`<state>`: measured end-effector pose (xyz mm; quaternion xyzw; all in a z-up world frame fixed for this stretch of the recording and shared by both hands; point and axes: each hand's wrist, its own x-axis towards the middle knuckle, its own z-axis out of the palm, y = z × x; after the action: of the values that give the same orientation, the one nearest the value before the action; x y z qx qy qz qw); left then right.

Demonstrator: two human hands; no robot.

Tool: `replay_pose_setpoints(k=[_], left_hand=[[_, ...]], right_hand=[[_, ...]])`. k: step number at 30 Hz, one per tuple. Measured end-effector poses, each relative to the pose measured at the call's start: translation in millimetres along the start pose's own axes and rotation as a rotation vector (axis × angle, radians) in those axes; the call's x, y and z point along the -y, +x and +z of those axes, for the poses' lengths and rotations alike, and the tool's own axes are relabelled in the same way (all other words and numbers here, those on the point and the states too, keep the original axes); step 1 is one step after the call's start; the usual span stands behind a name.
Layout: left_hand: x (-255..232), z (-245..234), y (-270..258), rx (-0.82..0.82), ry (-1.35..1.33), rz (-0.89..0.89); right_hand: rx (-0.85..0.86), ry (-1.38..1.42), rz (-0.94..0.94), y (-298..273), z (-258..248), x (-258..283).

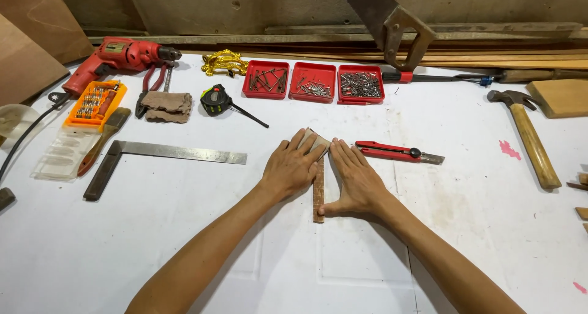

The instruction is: The person is measuring a piece of wood using a measuring tape and marking it with a pencil.

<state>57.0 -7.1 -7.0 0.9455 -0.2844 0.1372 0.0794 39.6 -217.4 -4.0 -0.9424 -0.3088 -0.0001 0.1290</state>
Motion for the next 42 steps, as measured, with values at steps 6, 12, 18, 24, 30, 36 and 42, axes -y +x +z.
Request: replay_pose_setpoints(k=[6,12,18,24,30,36,42], left_hand=[[-1,8,-5,-0.005,-0.029,-0.012],[-23,-20,-41,-0.004,-0.071,0.02],[-42,-36,-87,-0.009,-0.095,0.087],[-47,-46,-82,0.039,-0.03,0.073],[-32,-36,-43,0.111,-0.008,-0.006],[-8,-7,-4,-0.005,-0.075,-0.063],[0,10,4,-0.02,-0.119,-0.078]], right_hand=[[-0.032,-0.007,-0.015,-2,2,0],[-0.029,0.016,-0.003,-3,4,0],[-0.026,0.008,-0.015,-4,9,-1],[-0.023,-0.051,-0.033,1,15,-9],[-0.014,-0.013,0.002,-4,0,4],[-0.008,-0.015,-0.015,0,-3,2],[0.009,0.005,0.017,2,1,-1]])
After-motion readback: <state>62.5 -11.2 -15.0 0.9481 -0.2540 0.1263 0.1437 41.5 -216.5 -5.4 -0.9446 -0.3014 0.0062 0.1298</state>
